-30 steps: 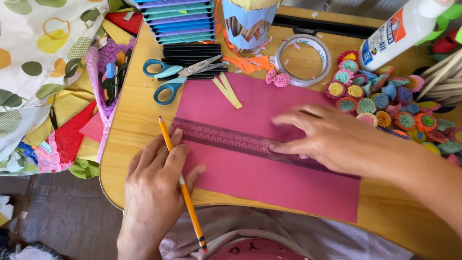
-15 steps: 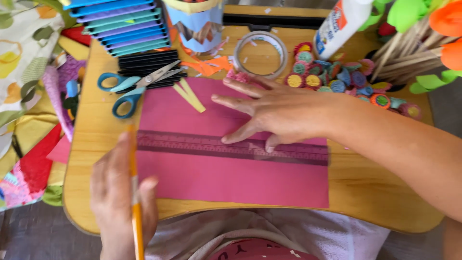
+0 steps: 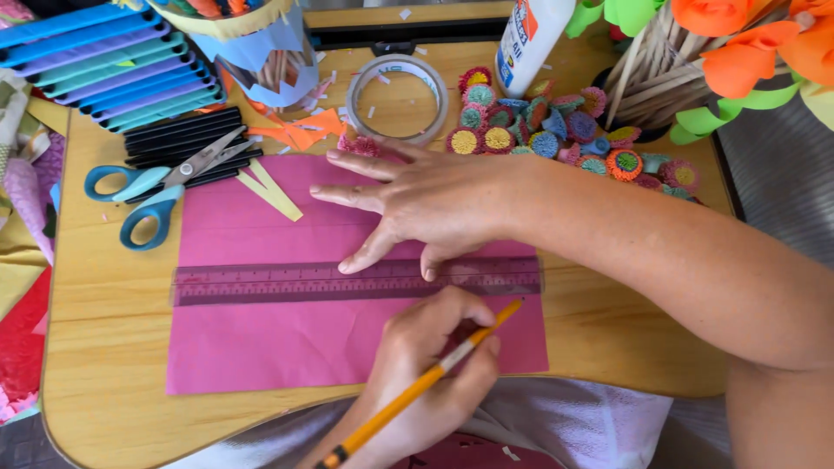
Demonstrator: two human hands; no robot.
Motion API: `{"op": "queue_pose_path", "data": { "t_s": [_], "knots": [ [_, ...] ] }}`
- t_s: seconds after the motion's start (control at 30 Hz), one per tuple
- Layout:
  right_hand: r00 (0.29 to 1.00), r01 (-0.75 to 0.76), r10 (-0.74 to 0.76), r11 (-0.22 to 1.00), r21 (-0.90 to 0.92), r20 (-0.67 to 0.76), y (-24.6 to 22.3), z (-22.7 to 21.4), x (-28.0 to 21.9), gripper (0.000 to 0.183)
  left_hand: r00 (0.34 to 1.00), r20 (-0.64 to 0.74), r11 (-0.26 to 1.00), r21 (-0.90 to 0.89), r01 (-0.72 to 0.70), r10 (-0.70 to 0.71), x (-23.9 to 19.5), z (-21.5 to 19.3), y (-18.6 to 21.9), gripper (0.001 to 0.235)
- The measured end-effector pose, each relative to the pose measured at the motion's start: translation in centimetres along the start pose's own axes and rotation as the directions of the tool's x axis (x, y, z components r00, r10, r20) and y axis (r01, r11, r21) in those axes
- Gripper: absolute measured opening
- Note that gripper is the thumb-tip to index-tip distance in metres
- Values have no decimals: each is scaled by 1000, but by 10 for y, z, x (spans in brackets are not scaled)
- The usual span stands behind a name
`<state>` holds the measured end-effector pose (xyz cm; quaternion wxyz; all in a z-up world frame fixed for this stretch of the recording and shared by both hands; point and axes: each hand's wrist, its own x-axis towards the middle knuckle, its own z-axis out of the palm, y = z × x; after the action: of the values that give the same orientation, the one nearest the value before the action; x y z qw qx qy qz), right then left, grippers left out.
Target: Drawing parallel lines on a pink sheet of paper using a ruler and a pencil
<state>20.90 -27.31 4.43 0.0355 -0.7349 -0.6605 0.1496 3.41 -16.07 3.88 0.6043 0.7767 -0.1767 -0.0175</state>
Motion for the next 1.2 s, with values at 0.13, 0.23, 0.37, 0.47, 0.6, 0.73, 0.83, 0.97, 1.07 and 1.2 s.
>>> {"op": "queue_pose_path", "data": {
  "t_s": [0.13, 0.23, 0.37, 0.47, 0.6, 0.73, 0.83, 0.97, 1.07, 1.2],
  "knots": [
    [1000, -12, 12, 999, -38, -5, -2, -1, 1, 93, 995, 16, 994, 27, -102, 102, 8, 14, -4, 7],
    [999, -29, 29, 1000, -3, 25, -2, -2, 1, 95, 990, -18, 990, 49, -136, 137, 11, 19, -6, 7],
    [1000, -2, 2, 1000, -29, -14, 1, 1, 2, 94, 987, -22, 986, 59, -155, 157, 11, 20, -6, 7],
    [1000, -5, 5, 1000, -25, -1, 0, -1, 2, 94, 985, -20, 983, 76, -169, 171, 12, 21, -7, 8],
    [999, -38, 38, 999, -1, 28, -2, -2, 2, 93, 980, -21, 977, 90, -193, 196, 13, 22, -6, 9],
    [998, -40, 40, 999, -17, 39, -2, -2, 2, 92, 980, -14, 975, 101, -196, 198, 14, 23, -4, 8],
    [999, -33, 33, 999, -14, 17, -1, 0, 1, 93, 974, 2, 965, 136, -224, 226, 16, 24, -3, 9],
    [999, -48, 48, 999, -3, 24, -1, 0, 1, 94, 970, -1, 960, 146, -240, 243, 18, 26, -1, 9],
    [999, -43, 43, 999, 6, 25, 0, 0, 2, 95, 970, -10, 960, 147, -240, 244, 18, 27, -3, 9],
    [999, -36, 36, 999, -5, 11, 2, 3, 1, 95, 968, -6, 956, 157, -247, 251, 17, 19, 0, 8]
  ]
}}
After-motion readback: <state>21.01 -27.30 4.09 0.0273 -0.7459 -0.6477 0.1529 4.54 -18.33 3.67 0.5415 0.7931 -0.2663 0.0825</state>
